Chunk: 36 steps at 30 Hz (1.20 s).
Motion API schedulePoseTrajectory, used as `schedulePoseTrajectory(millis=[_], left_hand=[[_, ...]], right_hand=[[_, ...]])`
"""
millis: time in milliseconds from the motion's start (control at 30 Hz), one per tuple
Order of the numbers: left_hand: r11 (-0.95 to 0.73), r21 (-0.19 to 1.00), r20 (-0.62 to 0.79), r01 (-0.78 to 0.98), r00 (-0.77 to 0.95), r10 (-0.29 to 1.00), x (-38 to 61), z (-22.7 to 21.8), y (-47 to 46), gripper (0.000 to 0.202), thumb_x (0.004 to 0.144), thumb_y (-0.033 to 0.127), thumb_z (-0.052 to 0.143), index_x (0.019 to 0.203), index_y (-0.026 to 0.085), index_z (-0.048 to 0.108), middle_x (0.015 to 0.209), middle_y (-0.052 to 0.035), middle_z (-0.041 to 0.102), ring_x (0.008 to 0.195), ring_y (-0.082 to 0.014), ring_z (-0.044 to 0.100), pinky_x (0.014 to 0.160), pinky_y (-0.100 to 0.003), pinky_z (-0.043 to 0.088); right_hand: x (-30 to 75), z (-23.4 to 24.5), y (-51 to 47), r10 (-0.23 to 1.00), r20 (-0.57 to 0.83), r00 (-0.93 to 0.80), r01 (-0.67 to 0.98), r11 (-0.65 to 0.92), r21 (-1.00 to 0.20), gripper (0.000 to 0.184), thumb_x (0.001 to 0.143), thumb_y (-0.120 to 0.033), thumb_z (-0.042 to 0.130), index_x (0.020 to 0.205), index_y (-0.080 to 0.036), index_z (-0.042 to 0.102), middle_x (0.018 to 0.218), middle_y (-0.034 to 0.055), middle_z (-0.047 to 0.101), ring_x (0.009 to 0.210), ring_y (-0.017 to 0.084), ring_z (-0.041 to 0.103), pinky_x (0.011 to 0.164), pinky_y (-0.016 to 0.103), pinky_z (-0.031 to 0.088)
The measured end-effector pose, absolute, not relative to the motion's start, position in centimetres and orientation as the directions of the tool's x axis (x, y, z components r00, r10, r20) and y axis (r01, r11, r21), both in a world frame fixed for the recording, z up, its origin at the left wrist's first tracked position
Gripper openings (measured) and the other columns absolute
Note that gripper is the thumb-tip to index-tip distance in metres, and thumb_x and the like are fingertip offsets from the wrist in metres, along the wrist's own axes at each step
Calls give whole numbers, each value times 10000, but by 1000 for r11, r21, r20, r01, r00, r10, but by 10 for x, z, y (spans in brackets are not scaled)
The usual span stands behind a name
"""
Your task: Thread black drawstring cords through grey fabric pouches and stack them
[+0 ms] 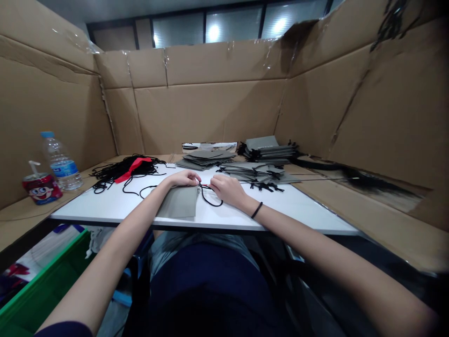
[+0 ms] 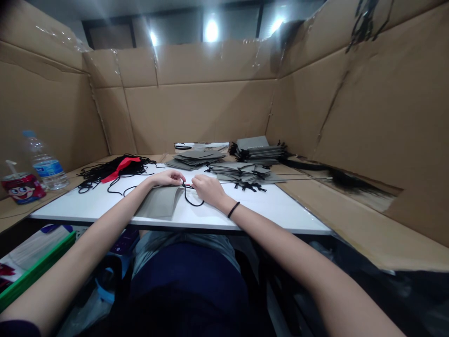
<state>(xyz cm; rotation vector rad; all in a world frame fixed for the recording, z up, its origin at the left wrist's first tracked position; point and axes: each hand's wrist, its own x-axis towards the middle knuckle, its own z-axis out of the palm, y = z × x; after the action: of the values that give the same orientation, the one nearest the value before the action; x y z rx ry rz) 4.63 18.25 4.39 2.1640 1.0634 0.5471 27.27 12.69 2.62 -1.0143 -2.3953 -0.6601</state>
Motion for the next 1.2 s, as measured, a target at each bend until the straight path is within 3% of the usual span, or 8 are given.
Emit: schedulePoseTrajectory(millis=[467,700,900,1200], left_hand=[[-443,755,85,483,598,797,47,46,180,403,639,399,720,907,105,657,699,-1,607,602,-99,487,562,-217,348],[-440,729,136,525,519,844,43,53,173,391,707,405,673,980,126,685,611,29,540,489,-81,394,469,-214,269],[-314,816,22,485,517,856,43,59,166,461,615,328,737,1022,118,683,579,36,566,524,-95,422,515,-222,279],[-214,923,-5,319,565,825,49,53,167,432,566,225,774,971,110,675,630,11,622,536,-84,451,513,-218,268]], right_hand=[[274,23,130,448,619,-645,725,615,310,248,948,-264,475,787,-151,626,787,58,628,686,146,506,532,297,167],[275,22,131,398,670,-626,730,600,326,244,947,-241,474,766,-158,615,749,45,611,660,139,488,531,299,164],[277,20,135,303,679,-669,679,620,392,251,942,-237,485,736,-154,602,719,39,598,660,140,488,538,293,185],[277,19,134,255,673,-694,634,660,404,244,947,-232,468,769,-158,617,742,36,612,681,141,503,555,288,211]])
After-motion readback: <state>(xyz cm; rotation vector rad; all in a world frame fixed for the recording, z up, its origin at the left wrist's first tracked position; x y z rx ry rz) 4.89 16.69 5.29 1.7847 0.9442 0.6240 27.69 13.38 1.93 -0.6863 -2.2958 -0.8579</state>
